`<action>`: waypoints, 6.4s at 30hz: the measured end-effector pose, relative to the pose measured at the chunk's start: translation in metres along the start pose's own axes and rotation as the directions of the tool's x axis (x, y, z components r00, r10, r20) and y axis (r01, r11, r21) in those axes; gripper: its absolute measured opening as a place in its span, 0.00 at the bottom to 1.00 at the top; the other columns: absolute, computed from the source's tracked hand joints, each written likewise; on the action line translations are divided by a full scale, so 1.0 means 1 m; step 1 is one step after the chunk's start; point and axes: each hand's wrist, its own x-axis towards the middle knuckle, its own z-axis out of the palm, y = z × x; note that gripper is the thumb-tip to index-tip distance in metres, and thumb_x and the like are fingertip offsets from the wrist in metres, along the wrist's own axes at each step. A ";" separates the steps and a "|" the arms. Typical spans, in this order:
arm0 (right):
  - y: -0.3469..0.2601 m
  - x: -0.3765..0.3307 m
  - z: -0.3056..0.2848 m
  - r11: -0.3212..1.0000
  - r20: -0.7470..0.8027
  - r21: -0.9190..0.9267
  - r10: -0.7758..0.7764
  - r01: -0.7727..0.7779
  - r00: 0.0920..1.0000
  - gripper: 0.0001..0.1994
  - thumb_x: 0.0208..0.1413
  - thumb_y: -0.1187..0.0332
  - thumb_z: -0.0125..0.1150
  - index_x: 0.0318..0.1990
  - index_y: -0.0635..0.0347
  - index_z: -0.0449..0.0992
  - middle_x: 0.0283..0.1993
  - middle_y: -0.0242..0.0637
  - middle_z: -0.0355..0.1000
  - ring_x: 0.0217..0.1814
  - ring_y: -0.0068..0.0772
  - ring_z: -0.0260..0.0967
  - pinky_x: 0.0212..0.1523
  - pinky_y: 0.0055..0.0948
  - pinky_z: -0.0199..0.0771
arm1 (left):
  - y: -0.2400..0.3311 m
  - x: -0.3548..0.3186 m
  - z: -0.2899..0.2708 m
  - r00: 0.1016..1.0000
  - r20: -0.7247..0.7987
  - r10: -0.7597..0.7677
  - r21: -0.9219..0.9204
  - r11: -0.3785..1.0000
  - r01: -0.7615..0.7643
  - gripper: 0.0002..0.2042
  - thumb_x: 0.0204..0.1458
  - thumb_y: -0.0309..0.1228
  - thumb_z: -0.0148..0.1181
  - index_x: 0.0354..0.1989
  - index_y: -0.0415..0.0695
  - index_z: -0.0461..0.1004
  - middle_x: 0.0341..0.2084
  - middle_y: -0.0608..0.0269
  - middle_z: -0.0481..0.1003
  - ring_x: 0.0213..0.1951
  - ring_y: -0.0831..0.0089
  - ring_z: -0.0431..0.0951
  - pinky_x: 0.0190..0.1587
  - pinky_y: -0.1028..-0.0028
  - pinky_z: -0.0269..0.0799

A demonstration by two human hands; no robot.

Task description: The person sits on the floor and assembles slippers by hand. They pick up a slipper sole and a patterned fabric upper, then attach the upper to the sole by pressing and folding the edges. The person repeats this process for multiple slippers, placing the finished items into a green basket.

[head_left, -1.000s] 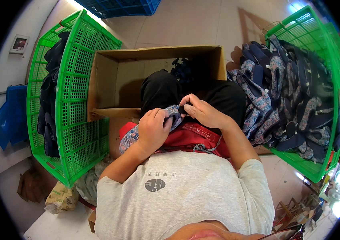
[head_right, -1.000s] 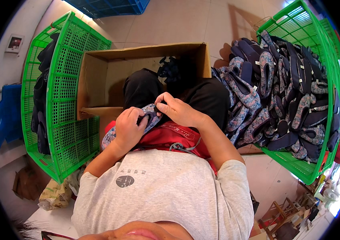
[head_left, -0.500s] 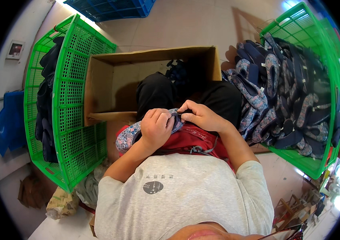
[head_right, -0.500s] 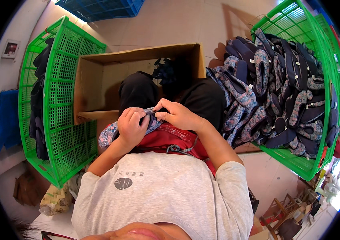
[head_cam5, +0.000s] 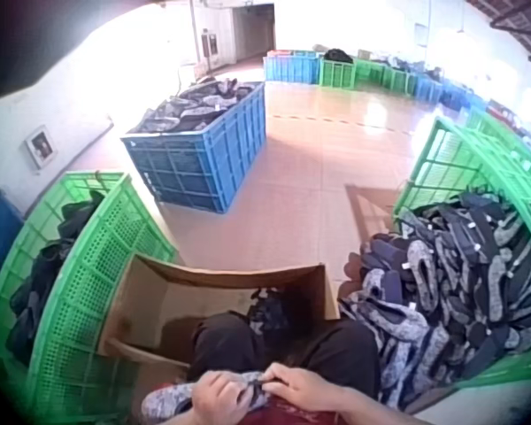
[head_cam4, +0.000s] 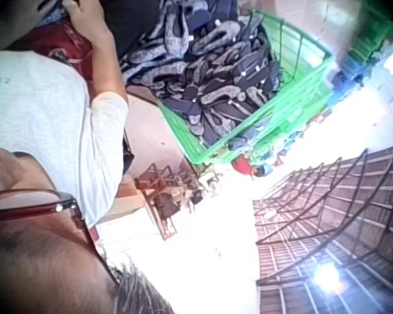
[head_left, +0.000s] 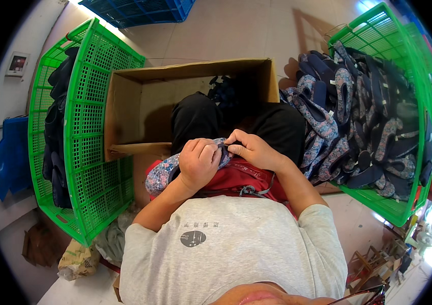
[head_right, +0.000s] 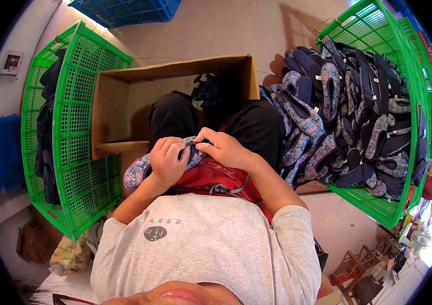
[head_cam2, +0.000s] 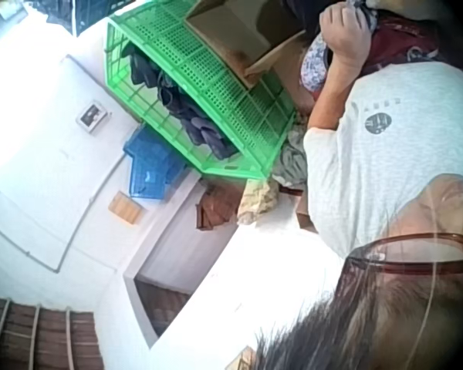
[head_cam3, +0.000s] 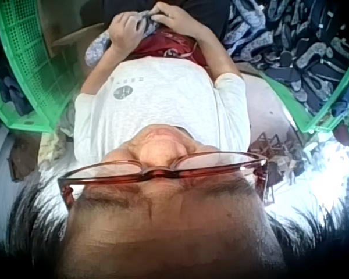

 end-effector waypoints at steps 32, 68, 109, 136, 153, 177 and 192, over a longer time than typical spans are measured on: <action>0.030 -0.005 0.015 0.918 -0.081 0.394 -0.012 0.043 0.997 0.06 0.67 0.70 0.55 0.46 0.60 0.71 0.37 0.32 0.72 0.35 0.16 0.65 0.38 0.17 0.68 | 0.000 -0.001 0.004 1.000 0.005 0.004 -0.007 1.000 -0.004 0.11 0.38 0.19 0.68 0.27 0.43 0.71 0.27 0.61 0.76 0.31 0.62 0.77 0.35 0.66 0.72; 0.027 -0.021 0.001 0.982 -0.288 0.188 0.032 0.024 0.957 0.09 0.54 0.71 0.70 0.38 0.60 0.75 0.33 0.27 0.72 0.36 0.16 0.66 0.39 0.20 0.69 | 0.015 0.025 -0.023 0.857 0.494 -0.146 0.036 0.988 0.147 0.18 0.45 0.17 0.57 0.48 0.42 0.76 0.47 0.56 0.73 0.49 0.54 0.74 0.51 0.63 0.72; 0.010 -0.025 0.037 0.840 -0.029 0.516 0.215 -0.170 0.976 0.13 0.69 0.59 0.52 0.47 0.61 0.66 0.36 0.31 0.73 0.35 0.15 0.64 0.36 0.18 0.66 | -0.073 0.056 0.023 0.220 0.942 -0.255 -0.238 -0.042 0.970 0.05 0.54 0.26 0.61 0.27 0.41 0.76 0.25 0.66 0.77 0.28 0.80 0.75 0.36 0.79 0.70; 0.016 -0.003 0.041 0.781 -0.140 0.594 0.337 -0.194 0.931 0.08 0.68 0.66 0.53 0.40 0.60 0.68 0.33 0.29 0.69 0.34 0.17 0.65 0.37 0.19 0.70 | -0.061 0.058 0.036 0.195 0.928 -0.317 -0.188 0.054 0.981 0.08 0.52 0.28 0.63 0.22 0.43 0.75 0.19 0.72 0.71 0.23 0.82 0.68 0.28 0.78 0.63; 0.018 -0.003 0.043 0.780 -0.173 0.605 0.326 -0.161 0.929 0.07 0.67 0.67 0.55 0.39 0.60 0.69 0.32 0.29 0.69 0.33 0.17 0.64 0.36 0.19 0.68 | -0.061 0.057 0.039 0.216 0.918 -0.333 -0.202 0.076 0.976 0.08 0.52 0.27 0.63 0.22 0.41 0.77 0.19 0.71 0.73 0.23 0.83 0.69 0.28 0.79 0.64; 0.041 -0.020 0.033 0.587 -0.262 0.807 0.459 -0.068 0.849 0.10 0.68 0.59 0.53 0.45 0.54 0.69 0.32 0.28 0.69 0.24 0.12 0.56 0.20 0.13 0.51 | -0.056 0.047 0.057 0.371 0.675 -0.638 -0.416 0.086 0.905 0.14 0.61 0.31 0.57 0.49 0.32 0.75 0.36 0.58 0.78 0.35 0.72 0.78 0.41 0.75 0.76; 0.050 -0.015 0.042 0.515 -0.239 0.857 0.418 -0.012 0.876 0.12 0.70 0.56 0.49 0.46 0.55 0.68 0.36 0.32 0.72 0.27 0.16 0.60 0.22 0.16 0.57 | -0.052 0.096 0.032 0.280 0.929 -0.243 0.026 0.796 0.605 0.11 0.48 0.32 0.66 0.34 0.35 0.83 0.28 0.56 0.82 0.32 0.71 0.80 0.39 0.72 0.74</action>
